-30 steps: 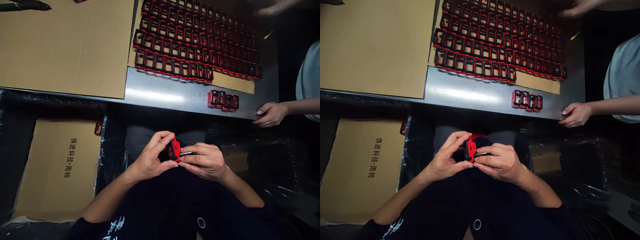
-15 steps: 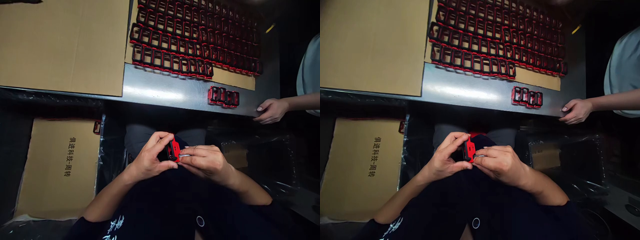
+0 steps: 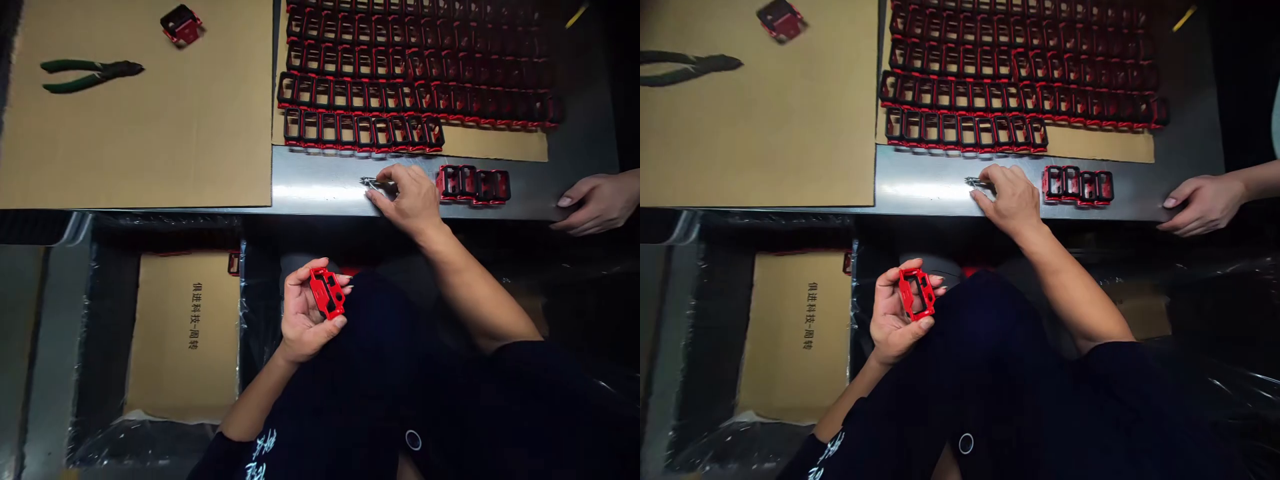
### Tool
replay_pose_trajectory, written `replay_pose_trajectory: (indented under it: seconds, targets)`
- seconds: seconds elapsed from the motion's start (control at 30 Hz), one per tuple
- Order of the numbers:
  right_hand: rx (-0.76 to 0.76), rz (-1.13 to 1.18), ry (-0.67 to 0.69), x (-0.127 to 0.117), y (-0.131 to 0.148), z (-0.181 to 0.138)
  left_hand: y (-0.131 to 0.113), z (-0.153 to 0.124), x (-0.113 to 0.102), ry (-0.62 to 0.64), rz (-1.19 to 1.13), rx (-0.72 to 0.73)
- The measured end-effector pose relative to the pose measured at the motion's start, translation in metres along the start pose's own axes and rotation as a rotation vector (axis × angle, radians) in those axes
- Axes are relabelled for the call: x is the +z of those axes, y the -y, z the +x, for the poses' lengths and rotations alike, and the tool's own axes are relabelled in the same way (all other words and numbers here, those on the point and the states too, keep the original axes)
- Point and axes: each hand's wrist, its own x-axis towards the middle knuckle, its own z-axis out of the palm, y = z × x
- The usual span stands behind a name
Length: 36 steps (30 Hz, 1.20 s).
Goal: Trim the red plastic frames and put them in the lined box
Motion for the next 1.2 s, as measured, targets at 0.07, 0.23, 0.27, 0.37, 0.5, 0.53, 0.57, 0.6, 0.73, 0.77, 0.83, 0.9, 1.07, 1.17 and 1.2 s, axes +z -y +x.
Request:
replay_pose_trajectory:
  seconds: [0.07, 0.23, 0.27, 0.37, 0.5, 0.53, 0.57, 0.6, 0.73, 0.77, 0.83, 0.9, 1.07, 1.17, 1.2]
  targets:
    - [0.019, 0.064, -0.062, -0.002, 0.011, -0.003, 0.0, -0.002, -0.001, -0.019, 0.054, 0.037]
    - [0.246, 0.718, 0.544, -0.04, 0.061, -0.059, 0.007, 0.001, -0.002, -0.03, 0.207, 0.234]
    - [0.305, 0.832, 0.698, -0.044, 0.069, -0.069, 0.008, 0.003, -0.002, -0.018, 0.23, 0.269]
    - [0.465, 0.976, 0.868, -0.043, 0.082, -0.084, 0.01, 0.007, -0.002, 0.05, 0.285, 0.333]
    - [0.447, 0.883, 0.738, -0.035, 0.087, -0.082, 0.011, 0.007, -0.005, 0.125, 0.355, 0.42]
    - [0.416, 0.85, 0.707, -0.035, 0.088, -0.081, 0.011, 0.006, -0.007, 0.132, 0.377, 0.434]
    - [0.387, 0.827, 0.688, -0.036, 0.09, -0.08, 0.011, 0.005, -0.009, 0.136, 0.401, 0.446]
    - [0.366, 0.811, 0.679, -0.037, 0.092, -0.08, 0.011, 0.004, -0.01, 0.137, 0.424, 0.453]
    - [0.308, 0.799, 0.72, -0.043, 0.091, -0.08, 0.01, 0.002, -0.01, 0.135, 0.43, 0.465]
    - [0.306, 0.806, 0.737, -0.044, 0.088, -0.08, 0.01, 0.002, -0.009, 0.13, 0.396, 0.449]
    - [0.373, 0.835, 0.725, -0.045, 0.078, -0.08, 0.009, 0.001, -0.006, 0.112, 0.296, 0.379]
    - [0.521, 0.888, 0.656, -0.043, 0.068, -0.082, 0.009, 0.001, -0.002, 0.101, 0.174, 0.271]
    - [0.733, 1.234, 0.884, -0.039, 0.063, -0.089, 0.014, 0.0, 0.002, 0.11, -0.021, 0.072]
    - [0.75, 1.364, 1.001, -0.039, 0.069, -0.092, 0.018, 0.0, 0.003, 0.1, -0.031, 0.043]
    - [0.755, 1.379, 0.998, -0.039, 0.07, -0.092, 0.018, 0.0, 0.003, 0.102, -0.025, 0.035]
